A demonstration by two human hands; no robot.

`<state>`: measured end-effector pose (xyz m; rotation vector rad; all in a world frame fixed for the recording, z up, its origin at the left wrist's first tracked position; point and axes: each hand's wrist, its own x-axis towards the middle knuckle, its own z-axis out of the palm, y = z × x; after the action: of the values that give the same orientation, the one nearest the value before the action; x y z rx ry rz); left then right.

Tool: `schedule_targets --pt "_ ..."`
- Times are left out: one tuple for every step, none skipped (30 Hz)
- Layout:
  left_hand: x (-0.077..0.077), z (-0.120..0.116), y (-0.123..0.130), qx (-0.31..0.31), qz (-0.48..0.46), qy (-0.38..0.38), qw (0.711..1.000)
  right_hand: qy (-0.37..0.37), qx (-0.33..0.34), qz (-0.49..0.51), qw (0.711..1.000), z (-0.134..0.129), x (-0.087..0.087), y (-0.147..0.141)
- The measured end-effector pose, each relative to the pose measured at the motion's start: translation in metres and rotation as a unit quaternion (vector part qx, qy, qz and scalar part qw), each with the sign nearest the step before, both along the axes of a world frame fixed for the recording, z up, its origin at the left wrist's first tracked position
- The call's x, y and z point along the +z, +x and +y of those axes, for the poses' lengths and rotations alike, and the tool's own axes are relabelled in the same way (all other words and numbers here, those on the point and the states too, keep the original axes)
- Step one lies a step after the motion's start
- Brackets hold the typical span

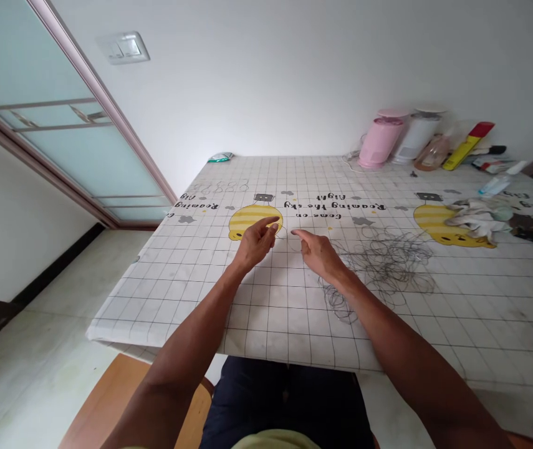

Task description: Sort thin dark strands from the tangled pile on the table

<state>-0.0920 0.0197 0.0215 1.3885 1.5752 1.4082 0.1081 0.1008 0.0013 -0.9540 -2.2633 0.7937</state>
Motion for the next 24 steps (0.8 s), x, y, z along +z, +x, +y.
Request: schedule_targets --pt "0.0 0.0 0.001 -0.001 0.001 0.005 1.0 -0.003 0.006 0.0 1.0 -0.002 0.0 0.0" --pt "0.0 0.0 0.002 -0.002 -0.003 0.007 1.0 -0.008 0.01 -0.001 1.0 -0.003 0.0 -0.001" --pt "-0.001 0.001 0.003 -0.004 -0.01 0.008 1.0 -0.013 0.014 0.0 1.0 -0.005 0.001 -0.001" --pt "-0.002 0.002 0.003 -0.006 -0.021 0.007 1.0 -0.016 0.017 0.0 1.0 -0.007 0.001 -0.002" --pt "-0.003 0.003 0.004 -0.007 -0.034 0.006 0.999 -0.018 0.02 0.0 1.0 -0.008 0.001 -0.002" --pt "-0.004 0.004 0.006 -0.007 -0.048 0.005 0.999 -0.017 0.02 -0.001 1.0 -0.009 0.001 -0.003" --pt "-0.005 0.005 0.007 -0.005 -0.062 0.003 0.998 -0.016 0.02 -0.005 1.0 -0.01 0.001 -0.004" --pt "-0.007 0.006 0.009 0.001 -0.073 0.002 0.997 -0.015 0.019 -0.01 1.0 -0.011 0.002 -0.005" --pt "-0.009 0.007 0.011 0.011 -0.082 0.002 0.997 -0.014 0.018 -0.016 1.0 -0.012 0.002 -0.006" --pt "-0.011 0.008 0.014 0.022 -0.088 0.003 0.996 -0.012 0.016 -0.019 1.0 -0.012 0.002 -0.007" --pt "-0.013 0.009 0.017 0.036 -0.09 0.008 0.995 -0.01 0.013 -0.02 1.0 -0.013 0.002 -0.007" --pt "-0.015 0.01 0.02 0.05 -0.09 0.014 0.995 -0.009 0.009 -0.019 1.0 -0.013 0.002 -0.008" --pt "-0.016 0.01 0.023 0.065 -0.087 0.022 0.994 -0.01 0.007 -0.016 1.0 -0.014 0.002 -0.009" --pt "-0.018 0.01 0.026 0.078 -0.083 0.031 0.993 -0.015 0.008 -0.013 1.0 -0.015 0.002 -0.009" --pt "-0.02 0.01 0.029 0.091 -0.075 0.04 0.992 -0.025 0.011 -0.011 1.0 -0.016 0.003 -0.009" --pt "-0.022 0.01 0.032 0.102 -0.065 0.049 0.991 -0.037 0.016 -0.01 0.999 -0.018 0.003 -0.009" --pt "-0.023 0.009 0.035 0.112 -0.053 0.057 0.991 -0.049 0.023 -0.009 0.998 -0.019 0.004 -0.009" --pt "-0.024 0.009 0.037 0.119 -0.04 0.064 0.99 -0.058 0.03 -0.007 0.998 -0.021 0.005 -0.009" --pt "-0.025 0.008 0.039 0.125 -0.027 0.072 0.989 -0.063 0.035 -0.004 0.997 -0.022 0.006 -0.009" --pt "-0.025 0.008 0.04 0.131 -0.015 0.081 0.988 -0.065 0.037 -0.002 0.997 -0.023 0.007 -0.009" --pt "-0.026 0.008 0.041 0.134 -0.005 0.089 0.987 -0.064 0.04 0.0 0.997 -0.023 0.008 -0.009" --pt "-0.026 0.008 0.042 0.135 0.002 0.098 0.986 -0.063 0.044 0.001 0.997 -0.023 0.009 -0.009" --pt "-0.027 0.008 0.043 0.137 0.007 0.106 0.985 -0.059 0.048 0.002 0.997 -0.023 0.009 -0.009" --pt "-0.027 0.009 0.043 0.137 0.01 0.112 0.984 -0.055 0.054 0.003 0.997 -0.022 0.009 -0.009"
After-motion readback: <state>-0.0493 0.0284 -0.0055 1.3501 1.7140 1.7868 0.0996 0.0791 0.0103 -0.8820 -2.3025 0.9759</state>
